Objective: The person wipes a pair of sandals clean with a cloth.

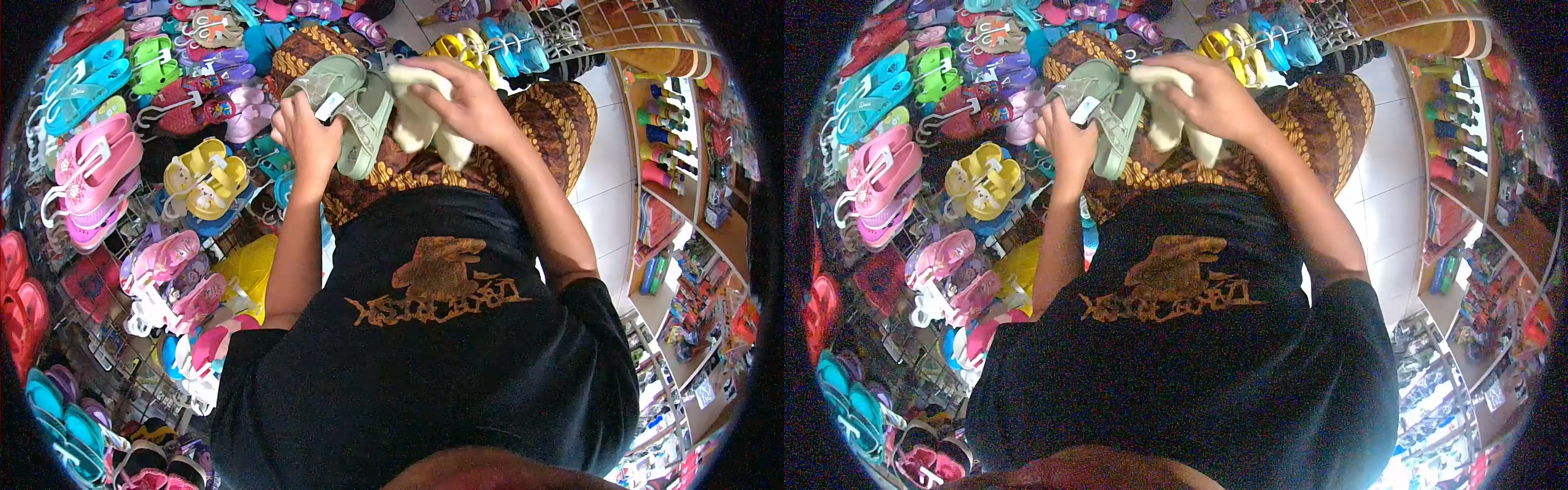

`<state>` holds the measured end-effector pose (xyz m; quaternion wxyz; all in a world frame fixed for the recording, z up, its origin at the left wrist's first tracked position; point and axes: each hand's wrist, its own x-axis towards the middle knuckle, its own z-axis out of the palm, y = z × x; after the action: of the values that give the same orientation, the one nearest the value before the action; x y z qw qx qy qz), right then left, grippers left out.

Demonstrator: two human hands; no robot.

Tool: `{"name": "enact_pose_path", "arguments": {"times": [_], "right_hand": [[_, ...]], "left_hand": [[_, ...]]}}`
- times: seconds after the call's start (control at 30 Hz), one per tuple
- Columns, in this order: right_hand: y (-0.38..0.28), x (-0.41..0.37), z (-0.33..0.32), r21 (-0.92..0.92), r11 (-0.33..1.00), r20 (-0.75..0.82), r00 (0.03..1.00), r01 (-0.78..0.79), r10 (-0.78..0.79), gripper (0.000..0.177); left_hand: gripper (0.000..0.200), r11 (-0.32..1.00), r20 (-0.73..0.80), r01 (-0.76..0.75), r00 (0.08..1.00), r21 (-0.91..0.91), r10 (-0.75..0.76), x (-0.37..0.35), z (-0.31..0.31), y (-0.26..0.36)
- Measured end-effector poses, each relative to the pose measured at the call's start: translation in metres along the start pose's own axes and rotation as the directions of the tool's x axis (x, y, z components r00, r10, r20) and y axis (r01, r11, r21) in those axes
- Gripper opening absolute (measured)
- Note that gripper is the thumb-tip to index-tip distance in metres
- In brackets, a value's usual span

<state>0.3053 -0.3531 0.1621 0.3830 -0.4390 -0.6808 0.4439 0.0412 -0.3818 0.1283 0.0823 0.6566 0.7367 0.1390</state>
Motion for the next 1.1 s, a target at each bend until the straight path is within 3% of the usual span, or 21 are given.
{"name": "enact_pose_path", "arguments": {"times": [0.03,0.1,0.17,0.23,0.33,0.43,0.57,0.6,0.63,0.7,0.73,0.77,0.83,0.9,0.97,1.1], "right_hand": [[0.0,0.005,0.004,-0.188,0.977,0.031,0.995,0.099,-0.095,0.033],[0.0,0.011,0.015,-0.525,0.801,0.143,0.957,0.288,-0.25,0.034],[0.016,0.001,0.038,-0.66,0.711,0.236,0.965,0.244,-0.113,0.042],[0.01,-0.007,0.043,-0.703,0.702,0.296,0.945,0.116,0.14,0.043],[0.017,-0.024,0.039,-0.579,0.811,0.264,0.96,0.078,0.096,0.045],[0.017,-0.034,0.026,-0.454,0.89,0.344,0.929,0.038,0.136,0.045],[0.038,-0.034,0.01,-0.016,0.997,0.311,0.947,-0.082,0.083,0.04],[0.024,-0.033,0.001,0.317,0.744,0.408,0.793,-0.588,0.453,0.032],[0.035,-0.038,0.005,0.425,0.739,0.319,0.85,-0.523,0.418,0.031],[0.025,-0.04,0.006,0.449,0.828,0.217,0.94,-0.336,0.264,0.034],[-0.001,-0.036,-0.009,0.328,0.771,0.43,0.813,-0.545,0.392,0.035],[-0.002,-0.039,-0.003,0.428,0.82,0.401,0.893,-0.381,0.205,0.035],[-0.018,-0.039,0.005,0.522,0.841,0.372,0.925,-0.145,-0.072,0.034],[-0.035,-0.034,0.007,0.286,0.954,0.417,0.885,0.087,-0.206,0.04],[-0.033,-0.035,0.019,0.218,0.974,0.489,0.855,0.069,-0.17,0.043],[-0.033,-0.037,0.024,0.173,0.984,0.508,0.852,0.042,-0.125,0.045]], "left_hand": [[0.061,1.0,-0.007,-0.01,1.0,0.007,0.01,0.0,0.0,0.001],[0.061,0.999,-0.021,-0.028,0.999,0.019,0.029,-0.002,-0.001,0.007],[0.062,0.998,-0.027,-0.041,0.999,0.043,0.042,-0.002,-0.002,0.014],[0.064,0.996,-0.027,-0.046,0.998,0.074,0.048,-0.004,-0.001,0.019],[0.066,0.996,0.013,-0.048,0.999,0.079,0.047,-0.004,0.0,0.02],[0.066,0.997,0.06,-0.051,0.997,0.055,0.048,-0.004,-0.003,0.022],[0.066,0.996,0.098,-0.075,0.993,0.038,0.071,0.001,-0.004,0.021],[0.056,0.992,0.026,-0.122,0.992,0.024,0.121,0.0,-0.005,0.02],[0.051,0.994,0.026,-0.083,0.996,-0.071,0.085,0.001,-0.007,0.015],[0.041,0.968,0.036,-0.002,0.999,-0.249,0.011,0.003,-0.012,0.002],[0.03,0.957,-0.036,0.021,0.999,-0.288,-0.033,0.003,-0.016,0.004],[0.03,0.976,-0.044,0.024,0.998,-0.217,-0.034,0.0,-0.024,0.008],[0.029,0.996,-0.063,0.031,0.997,-0.081,-0.037,-0.006,-0.044,0.025],[0.029,0.992,-0.049,0.047,0.997,-0.117,-0.054,-0.01,-0.042,0.029],[0.03,0.971,0.016,0.117,0.993,-0.207,-0.116,-0.013,-0.042,0.033],[0.034,0.962,0.077,0.192,0.981,-0.195,-0.18,-0.015,-0.056,0.04]]}}
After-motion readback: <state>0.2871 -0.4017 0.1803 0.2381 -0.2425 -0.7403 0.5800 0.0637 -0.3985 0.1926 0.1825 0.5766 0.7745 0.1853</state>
